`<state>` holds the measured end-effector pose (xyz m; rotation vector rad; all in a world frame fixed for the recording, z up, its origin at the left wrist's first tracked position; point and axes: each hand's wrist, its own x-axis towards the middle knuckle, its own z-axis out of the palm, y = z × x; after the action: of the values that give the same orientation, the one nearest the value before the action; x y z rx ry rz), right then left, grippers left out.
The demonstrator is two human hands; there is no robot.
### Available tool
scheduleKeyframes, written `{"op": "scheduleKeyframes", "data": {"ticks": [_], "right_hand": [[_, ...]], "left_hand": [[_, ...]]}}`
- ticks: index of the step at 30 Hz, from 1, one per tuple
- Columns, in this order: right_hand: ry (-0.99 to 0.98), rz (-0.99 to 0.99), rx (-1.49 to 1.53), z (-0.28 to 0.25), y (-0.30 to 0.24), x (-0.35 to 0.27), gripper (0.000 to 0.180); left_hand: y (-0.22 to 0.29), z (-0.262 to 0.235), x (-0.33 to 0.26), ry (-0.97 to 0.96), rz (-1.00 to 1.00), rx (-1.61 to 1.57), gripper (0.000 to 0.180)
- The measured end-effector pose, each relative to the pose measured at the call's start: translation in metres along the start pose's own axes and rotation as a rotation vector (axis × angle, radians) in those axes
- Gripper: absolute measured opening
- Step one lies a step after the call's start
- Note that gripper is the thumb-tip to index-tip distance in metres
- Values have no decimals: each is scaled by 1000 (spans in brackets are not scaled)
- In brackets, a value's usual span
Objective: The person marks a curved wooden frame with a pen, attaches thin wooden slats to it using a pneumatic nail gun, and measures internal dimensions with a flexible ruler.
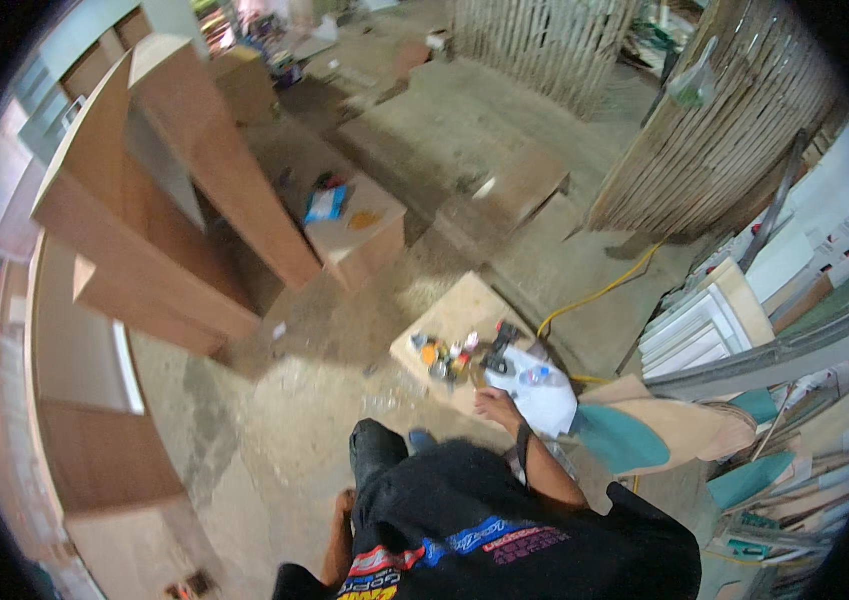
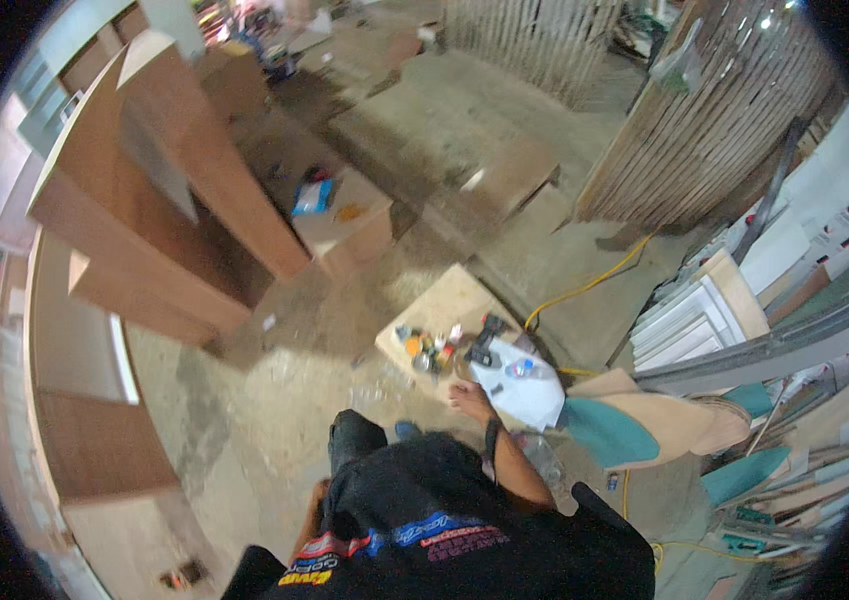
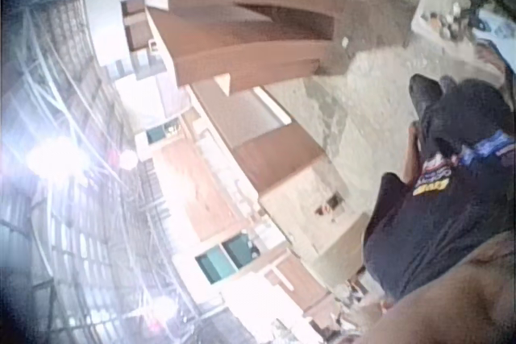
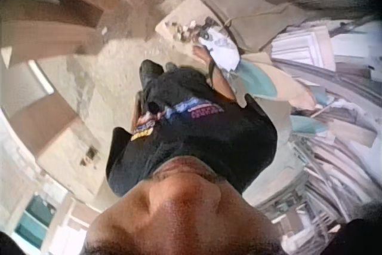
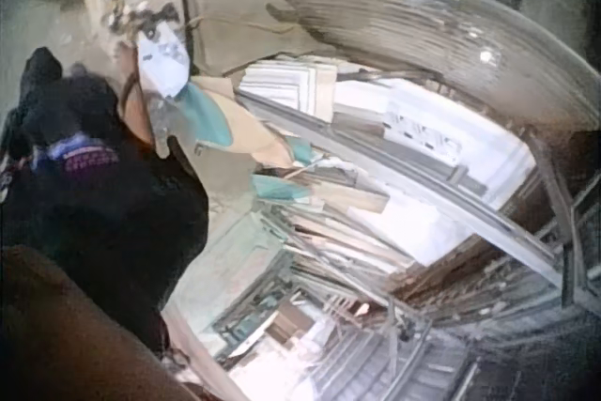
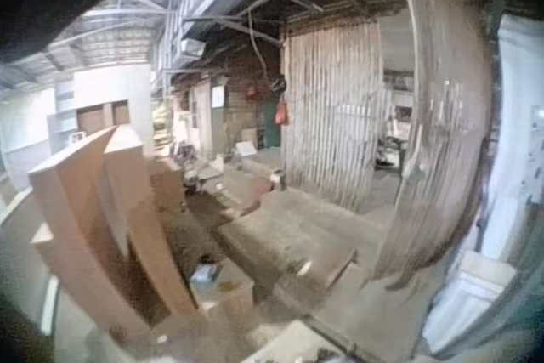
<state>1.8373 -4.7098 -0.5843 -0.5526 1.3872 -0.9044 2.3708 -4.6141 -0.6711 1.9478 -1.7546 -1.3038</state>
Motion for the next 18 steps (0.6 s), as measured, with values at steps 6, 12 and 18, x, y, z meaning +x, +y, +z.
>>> {"op": "scheduleKeyframes", "data": {"ticks": [6, 12, 18], "right_hand": [[88, -248, -208, 53, -180, 171, 20], [390, 207, -613, -5, -67, 254, 22], [357, 593, 439, 65, -64, 227, 29]], "left_hand": [[82, -67, 203, -247, -348, -3, 29], [171, -200, 470, -306, -243, 123, 27], [283, -355, 718, -156, -192, 263, 26]]}}
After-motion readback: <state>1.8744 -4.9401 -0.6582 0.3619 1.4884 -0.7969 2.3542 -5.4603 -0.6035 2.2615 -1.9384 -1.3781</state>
